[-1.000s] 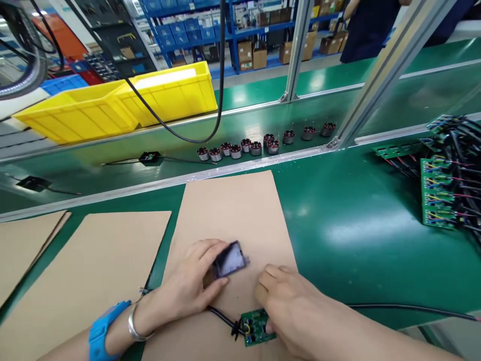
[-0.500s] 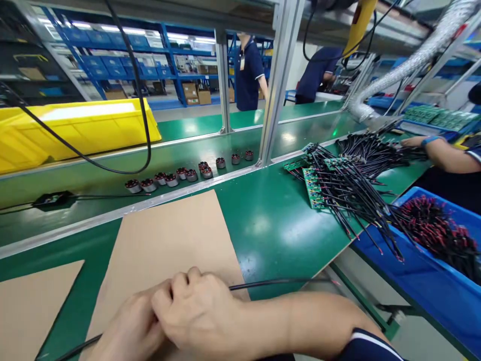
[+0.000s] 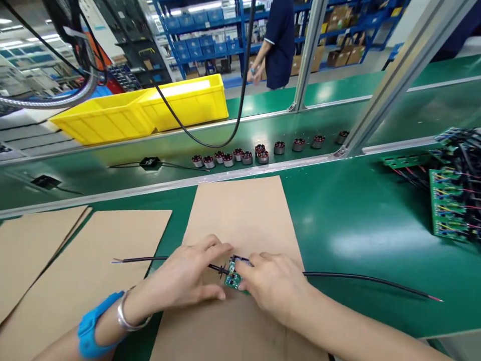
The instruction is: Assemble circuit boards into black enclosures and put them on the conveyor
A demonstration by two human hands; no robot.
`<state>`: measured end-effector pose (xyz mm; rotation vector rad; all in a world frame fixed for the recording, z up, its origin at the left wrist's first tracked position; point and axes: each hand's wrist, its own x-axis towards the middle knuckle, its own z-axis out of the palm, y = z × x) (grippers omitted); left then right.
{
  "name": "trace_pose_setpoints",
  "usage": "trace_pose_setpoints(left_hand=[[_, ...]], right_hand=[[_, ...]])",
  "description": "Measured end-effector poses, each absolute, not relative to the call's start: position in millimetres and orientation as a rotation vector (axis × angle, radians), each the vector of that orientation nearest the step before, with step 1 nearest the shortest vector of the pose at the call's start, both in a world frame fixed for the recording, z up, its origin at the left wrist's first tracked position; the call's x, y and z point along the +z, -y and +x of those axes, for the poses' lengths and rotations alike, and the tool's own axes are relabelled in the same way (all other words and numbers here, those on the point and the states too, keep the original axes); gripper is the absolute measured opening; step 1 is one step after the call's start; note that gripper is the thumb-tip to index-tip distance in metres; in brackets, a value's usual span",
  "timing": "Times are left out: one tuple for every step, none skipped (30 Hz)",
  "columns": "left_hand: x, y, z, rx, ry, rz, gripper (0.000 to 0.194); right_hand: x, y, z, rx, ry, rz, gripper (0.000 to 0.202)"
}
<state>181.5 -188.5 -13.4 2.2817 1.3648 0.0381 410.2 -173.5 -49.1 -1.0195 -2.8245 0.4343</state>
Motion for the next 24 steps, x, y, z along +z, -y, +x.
trace_pose_setpoints(left_hand=[[-19.1,187.7,183.6,0.060,-1.326,2.279,0.076],[-24.7,186.8,185.8,0.087,-1.296,2.271,0.076],[-29.8,185.9,187.8,0.115,-1.275,2.261,0.074],[-34.3,185.2,189.4,0.139,-1.261,2.249,0.070],[-38.0,185.0,190.7,0.162,-1.255,2.238,0.066],[-41.1,185.2,191.7,0.182,-1.256,2.226,0.063],[-43.6,186.0,192.4,0.199,-1.261,2.214,0.060],[-45.6,187.2,193.0,0.214,-1.272,2.205,0.060],[-47.2,188.8,193.7,0.223,-1.285,2.199,0.060],[-48.5,190.7,194.4,0.225,-1.300,2.196,0.059],[-49.6,192.8,195.4,0.226,-1.313,2.193,0.057],[-50.4,194.8,196.5,0.224,-1.322,2.191,0.056],[-51.0,196.8,197.8,0.225,-1.330,2.188,0.054],[-51.2,198.5,199.0,0.228,-1.338,2.183,0.052],[-51.0,199.9,200.1,0.232,-1.348,2.173,0.050],[-50.3,201.0,200.7,0.238,-1.358,2.161,0.048],[-49.0,201.6,200.8,0.242,-1.365,2.148,0.047],[-47.1,201.9,200.2,0.248,-1.362,2.133,0.048],[-44.7,201.7,198.9,0.254,-1.348,2.117,0.050],[-42.0,201.2,197.1,0.260,-1.331,2.102,0.051],[-39.3,200.6,195.1,0.264,-1.316,2.092,0.049],[-36.7,200.1,193.3,0.259,-1.308,2.093,0.042],[-34.6,199.9,192.1,0.241,-1.310,2.110,0.030],[-33.1,200.3,191.8,0.207,-1.321,2.147,0.019]], right_hand=[[-48.9,172.0,411.4,0.468,2.840,-1.047,0.018],[-48.2,170.1,413.1,0.486,2.852,-1.070,0.018],[-47.0,168.0,414.9,0.494,2.865,-1.078,0.019],[-45.8,166.0,416.5,0.495,2.879,-1.076,0.020],[-44.7,164.2,417.7,0.492,2.895,-1.070,0.021],[-44.0,162.8,418.1,0.485,2.912,-1.063,0.019],[-43.7,162.0,418.0,0.471,2.927,-1.058,0.017],[-44.0,161.6,417.3,0.451,2.940,-1.049,0.013],[-44.6,161.6,416.3,0.428,2.950,-1.037,0.010],[-45.5,161.9,415.1,0.404,2.958,-1.023,0.008],[-46.5,162.5,413.9,0.385,2.965,-1.011,0.006],[-47.4,163.1,412.6,0.366,2.972,-1.004,0.006],[-47.9,163.7,411.4,0.348,2.984,-1.001,0.006],[-48.1,164.2,410.3,0.329,3.001,-1.002,0.008],[-48.0,164.6,409.1,0.311,3.023,-1.006,0.010],[-47.6,164.6,408.1,0.298,3.046,-1.010,0.013],[-47.2,164.3,407.1,0.292,3.065,-1.012,0.015],[-46.6,163.8,406.2,0.294,3.073,-1.019,0.017],[-46.0,162.9,405.5,0.310,3.069,-1.025,0.018],[-45.5,161.7,404.9,0.341,3.058,-1.024,0.019],[-44.8,160.5,404.6,0.383,3.042,-1.019,0.019],[-44.1,159.1,404.5,0.434,3.027,-1.014,0.019],[-43.4,157.9,404.6,0.489,3.016,-1.010,0.019],[-42.7,156.9,404.8,0.541,3.011,-1.010,0.018]])
